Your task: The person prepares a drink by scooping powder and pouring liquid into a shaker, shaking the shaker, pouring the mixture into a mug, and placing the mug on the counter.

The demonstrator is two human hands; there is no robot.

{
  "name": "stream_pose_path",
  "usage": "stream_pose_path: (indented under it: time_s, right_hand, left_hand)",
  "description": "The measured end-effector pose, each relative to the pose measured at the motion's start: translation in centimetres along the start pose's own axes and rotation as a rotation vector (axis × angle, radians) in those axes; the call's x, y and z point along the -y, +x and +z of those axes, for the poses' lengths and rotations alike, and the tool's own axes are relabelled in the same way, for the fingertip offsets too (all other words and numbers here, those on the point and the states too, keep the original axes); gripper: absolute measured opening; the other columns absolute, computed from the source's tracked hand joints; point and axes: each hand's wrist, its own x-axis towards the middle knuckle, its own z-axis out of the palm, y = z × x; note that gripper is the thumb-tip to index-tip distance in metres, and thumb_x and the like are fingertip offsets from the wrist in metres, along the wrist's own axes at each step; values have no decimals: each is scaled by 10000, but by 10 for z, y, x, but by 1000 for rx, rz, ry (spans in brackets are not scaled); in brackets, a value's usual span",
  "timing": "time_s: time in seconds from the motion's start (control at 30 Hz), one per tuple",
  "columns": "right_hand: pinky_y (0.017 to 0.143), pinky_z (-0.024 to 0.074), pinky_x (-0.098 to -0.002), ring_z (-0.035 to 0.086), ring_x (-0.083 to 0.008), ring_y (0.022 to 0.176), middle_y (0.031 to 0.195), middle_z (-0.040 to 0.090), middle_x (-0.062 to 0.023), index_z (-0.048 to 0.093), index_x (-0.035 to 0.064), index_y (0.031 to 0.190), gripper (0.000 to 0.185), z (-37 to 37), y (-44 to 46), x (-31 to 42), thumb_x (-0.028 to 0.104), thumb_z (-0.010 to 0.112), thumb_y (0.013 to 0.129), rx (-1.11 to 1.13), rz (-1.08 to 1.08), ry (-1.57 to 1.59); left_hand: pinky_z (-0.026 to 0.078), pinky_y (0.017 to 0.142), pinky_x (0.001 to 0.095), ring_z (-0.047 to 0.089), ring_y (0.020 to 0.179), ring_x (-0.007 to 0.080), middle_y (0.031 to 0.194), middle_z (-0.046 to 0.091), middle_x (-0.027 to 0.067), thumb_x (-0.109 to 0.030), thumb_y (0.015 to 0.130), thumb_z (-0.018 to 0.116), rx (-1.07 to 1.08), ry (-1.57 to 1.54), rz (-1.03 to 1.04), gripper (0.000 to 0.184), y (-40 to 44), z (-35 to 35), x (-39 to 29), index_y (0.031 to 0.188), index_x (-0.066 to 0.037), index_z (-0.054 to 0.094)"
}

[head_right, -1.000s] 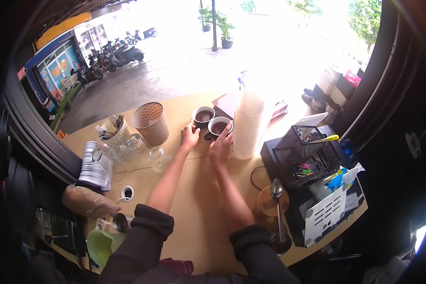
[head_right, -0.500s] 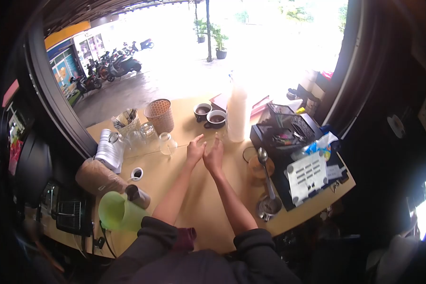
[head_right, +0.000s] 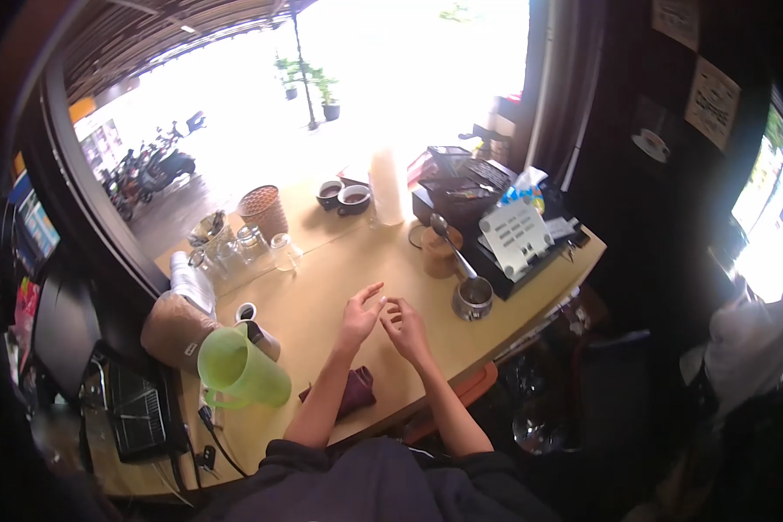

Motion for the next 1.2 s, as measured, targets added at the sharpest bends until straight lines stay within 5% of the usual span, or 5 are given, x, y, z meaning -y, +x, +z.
stream_pose_path:
  time_s: [0.4,0.47,0.73,0.93,1.2]
  right_hand:
    - [601,495,-262,636,-146,654,748,653,-95,618,12,968,187,-35,-202,10,82,615,794,-550,176,-19]
    - [602,495,-271,637,-158,638,730,649,-93,615,21,952,179,-38,-242,-20,87,615,785,-646,216,-125]
    - [644,499,-350,645,-241,703,732,646,-102,623,38,920,199,-30,-443,-58,146,646,754,-805,643,-277]
    - [742,507,-393,642,-298,830,851,665,-136,650,64,923,239,40,-647,-99,208,651,732,-857,1123,-347]
    - [803,501,-414,630,-310,913,942,663,-129,703,117,867,280,191,-954,-38,316,646,678,-907,1751,-171]
  left_hand:
    - [376,975,363,502,1176,319,1049,642,157,-25,824,543,198,-134,329,205,-163,78,-4,1006,-19,640]
    - [385,960,350,525,1151,295,1031,645,161,-22,819,539,338,-46,517,205,-191,96,18,999,-7,638]
    - [471,843,350,615,971,300,977,649,161,-54,796,561,961,55,426,206,-305,147,174,983,-29,644]
    - [496,795,368,637,905,303,922,664,150,-196,781,595,1385,578,489,244,-367,117,261,984,-85,673]
    - [506,762,365,657,839,279,838,680,151,-192,753,628,1136,958,105,147,-443,101,319,790,-88,724]
